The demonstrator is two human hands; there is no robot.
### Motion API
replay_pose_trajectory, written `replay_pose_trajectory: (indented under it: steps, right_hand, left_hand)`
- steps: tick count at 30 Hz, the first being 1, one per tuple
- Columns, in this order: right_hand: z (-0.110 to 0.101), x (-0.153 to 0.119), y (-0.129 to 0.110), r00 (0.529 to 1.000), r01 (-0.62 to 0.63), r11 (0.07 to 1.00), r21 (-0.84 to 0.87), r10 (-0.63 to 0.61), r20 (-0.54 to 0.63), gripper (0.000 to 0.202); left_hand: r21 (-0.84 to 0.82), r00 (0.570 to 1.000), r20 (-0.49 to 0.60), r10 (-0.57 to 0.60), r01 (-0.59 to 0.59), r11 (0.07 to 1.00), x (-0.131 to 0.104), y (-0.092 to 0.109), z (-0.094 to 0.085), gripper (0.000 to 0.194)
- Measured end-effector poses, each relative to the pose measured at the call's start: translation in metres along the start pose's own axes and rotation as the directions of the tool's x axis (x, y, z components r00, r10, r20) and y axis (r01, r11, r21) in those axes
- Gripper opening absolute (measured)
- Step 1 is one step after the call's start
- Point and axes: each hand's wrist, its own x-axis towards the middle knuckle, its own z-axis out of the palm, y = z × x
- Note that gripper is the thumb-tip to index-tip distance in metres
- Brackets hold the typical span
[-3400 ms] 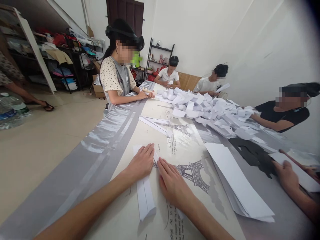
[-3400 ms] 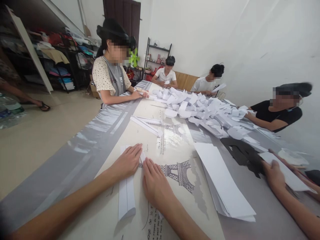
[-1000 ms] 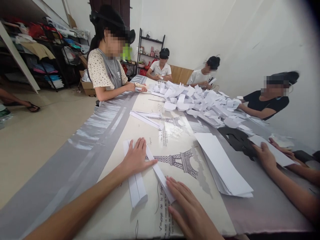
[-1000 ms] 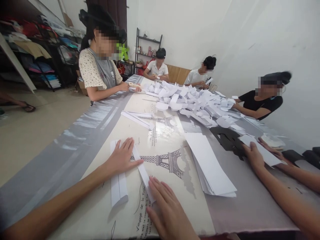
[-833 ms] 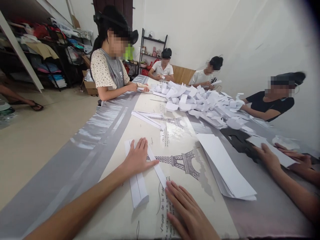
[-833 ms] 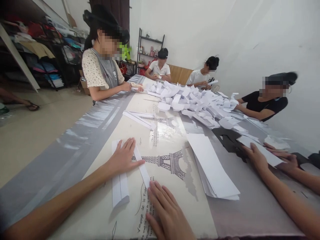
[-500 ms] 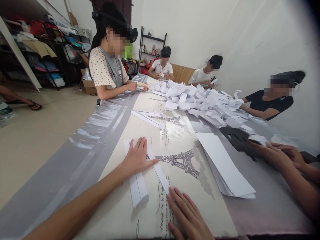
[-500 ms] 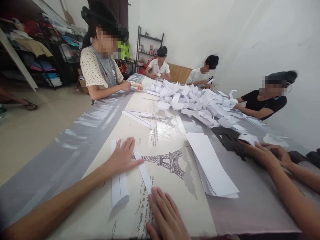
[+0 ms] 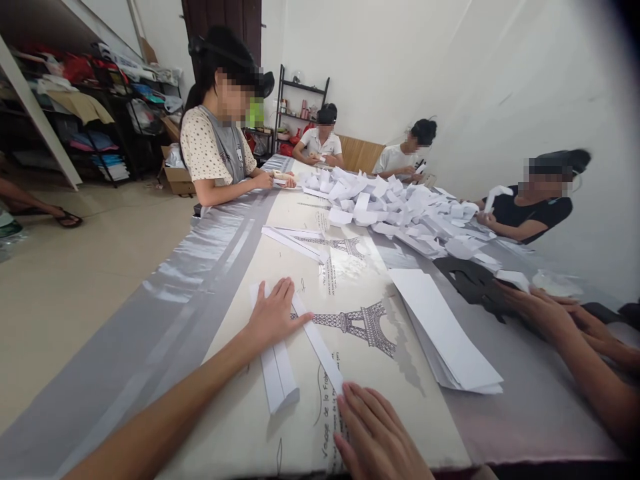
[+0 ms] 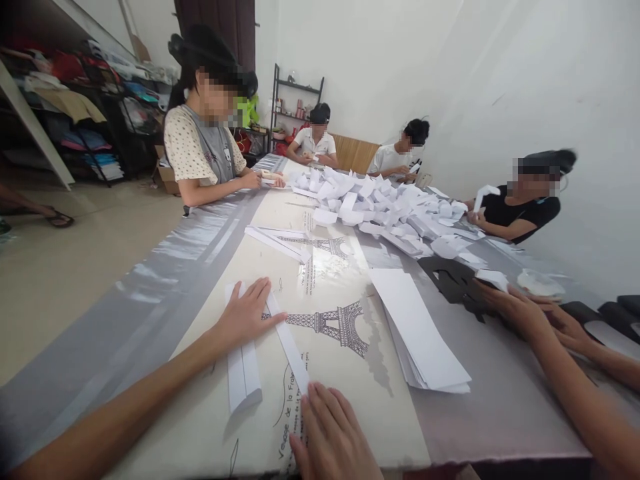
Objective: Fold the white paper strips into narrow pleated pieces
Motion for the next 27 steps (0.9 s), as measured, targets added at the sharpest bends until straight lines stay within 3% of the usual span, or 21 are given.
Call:
replay_pose_trajectory:
  steps: [5, 8, 11, 14, 16, 19, 23, 27]
  right_hand:
    - [-0.009, 0.023, 0.0, 1.0, -0.026, 0.999, 0.021, 0.026, 0.002, 0.023]
    - [-0.012, 0.048, 0.008, 0.986, -0.13, 0.986, 0.104, 0.118, 0.114, 0.035]
    - [-0.007, 0.084, 0.025, 0.936, -0.255, 0.96, 0.113, 0.215, 0.279, 0.044]
    - [0.006, 0.121, 0.045, 0.902, -0.311, 0.943, 0.119, 0.253, 0.351, 0.027]
    - [0.017, 0.14, 0.056, 0.912, -0.293, 0.945, 0.145, 0.231, 0.339, 0.015]
    - [0.036, 0.153, 0.068, 0.936, -0.24, 0.951, 0.195, 0.174, 0.304, 0.014]
    - [0.062, 0.147, 0.071, 0.983, -0.151, 0.932, 0.329, 0.108, 0.146, 0.033]
    - [0.076, 0.137, 0.069, 0.991, -0.137, 0.915, 0.379, 0.126, 0.055, 0.037]
  left_hand:
    - [0.005, 1.0, -0.014, 0.001, -0.001, 1.0, 0.002, -0.003, 0.001, 0.061]
    - [0.01, 0.999, -0.037, 0.014, -0.013, 1.0, 0.001, -0.003, 0.002, 0.063]
    - [0.021, 0.998, -0.06, 0.021, -0.02, 1.0, 0.0, -0.003, 0.002, 0.063]
    - [0.038, 0.996, -0.087, 0.026, -0.022, 0.999, 0.0, -0.002, 0.002, 0.06]
    - [0.065, 0.993, -0.11, 0.031, -0.024, 0.998, -0.001, -0.002, 0.002, 0.057]
    - [0.123, 0.991, -0.136, 0.021, -0.004, 0.992, -0.004, -0.001, 0.001, 0.055]
    - [0.159, 0.99, -0.139, 0.017, 0.005, 0.987, -0.009, -0.001, 0.002, 0.052]
    - [0.177, 0.99, -0.14, 0.03, -0.004, 0.984, -0.01, -0.005, 0.004, 0.052]
